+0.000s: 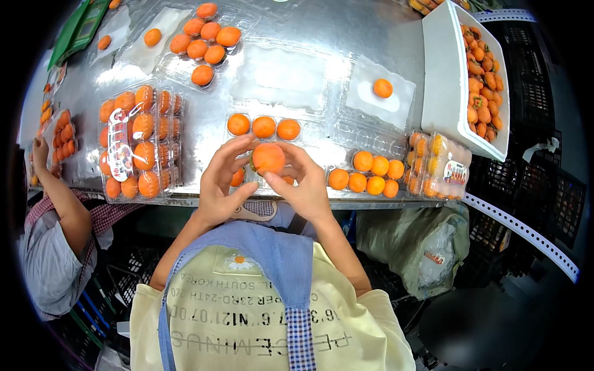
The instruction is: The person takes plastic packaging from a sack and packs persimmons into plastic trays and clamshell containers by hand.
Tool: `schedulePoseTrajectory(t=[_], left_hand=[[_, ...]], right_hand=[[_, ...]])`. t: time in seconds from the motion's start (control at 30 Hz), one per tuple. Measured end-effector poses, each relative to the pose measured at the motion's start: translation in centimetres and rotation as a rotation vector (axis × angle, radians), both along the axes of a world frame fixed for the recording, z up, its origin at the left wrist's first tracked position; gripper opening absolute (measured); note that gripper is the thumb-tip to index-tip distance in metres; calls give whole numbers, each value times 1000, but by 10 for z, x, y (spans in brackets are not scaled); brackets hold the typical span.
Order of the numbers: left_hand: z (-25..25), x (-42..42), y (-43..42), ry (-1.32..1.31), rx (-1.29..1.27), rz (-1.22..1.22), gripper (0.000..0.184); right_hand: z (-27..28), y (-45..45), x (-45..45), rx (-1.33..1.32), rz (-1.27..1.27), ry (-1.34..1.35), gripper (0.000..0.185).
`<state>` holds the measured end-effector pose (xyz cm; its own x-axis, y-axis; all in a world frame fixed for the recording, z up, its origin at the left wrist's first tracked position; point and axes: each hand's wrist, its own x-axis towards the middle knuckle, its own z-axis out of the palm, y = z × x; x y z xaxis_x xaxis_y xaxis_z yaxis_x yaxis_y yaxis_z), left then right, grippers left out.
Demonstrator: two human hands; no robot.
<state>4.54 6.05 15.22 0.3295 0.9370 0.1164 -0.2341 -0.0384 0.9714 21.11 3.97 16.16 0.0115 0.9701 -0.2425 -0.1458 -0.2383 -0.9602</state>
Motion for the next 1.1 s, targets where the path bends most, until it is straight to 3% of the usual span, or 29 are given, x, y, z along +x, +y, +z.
schedulePoseTrajectory(t=[0.1,0.2,0.33,0.4,0.47,0.5,0.53,0.63,0.73,0.93,1.0,1.1], left_hand=[[-6,-3,0,-33,-62,-33,57],[-6,-3,-1,5,-113,2,54],[-10,-6,1,75,-212,53,48],[-13,-7,1,51,-241,106,43],[-14,-9,3,29,-256,110,40],[-14,-9,4,28,-271,121,39],[-15,-9,4,26,-273,124,38],[-15,-10,4,18,-300,141,36],[-16,-15,2,53,-321,211,35],[-29,-32,-1,28,-353,318,30],[-33,-35,-1,14,-368,317,28],[-31,-33,-3,11,-395,309,23]], right_hand=[[1,-1,3,-33,4,76,47],[-1,-4,10,-226,12,176,48],[-19,2,53,-247,-84,429,49],[-16,27,97,-171,-361,268,47],[27,63,159,-8,-562,35,41],[35,78,199,185,-677,145,36],[42,92,241,318,-743,82,34],[86,104,280,409,-860,6,34],[81,89,236,314,-660,-160,33],[-5,27,125,-12,0,-669,34],[-15,7,92,-9,206,-730,35],[-19,-14,52,211,320,-1008,39]])
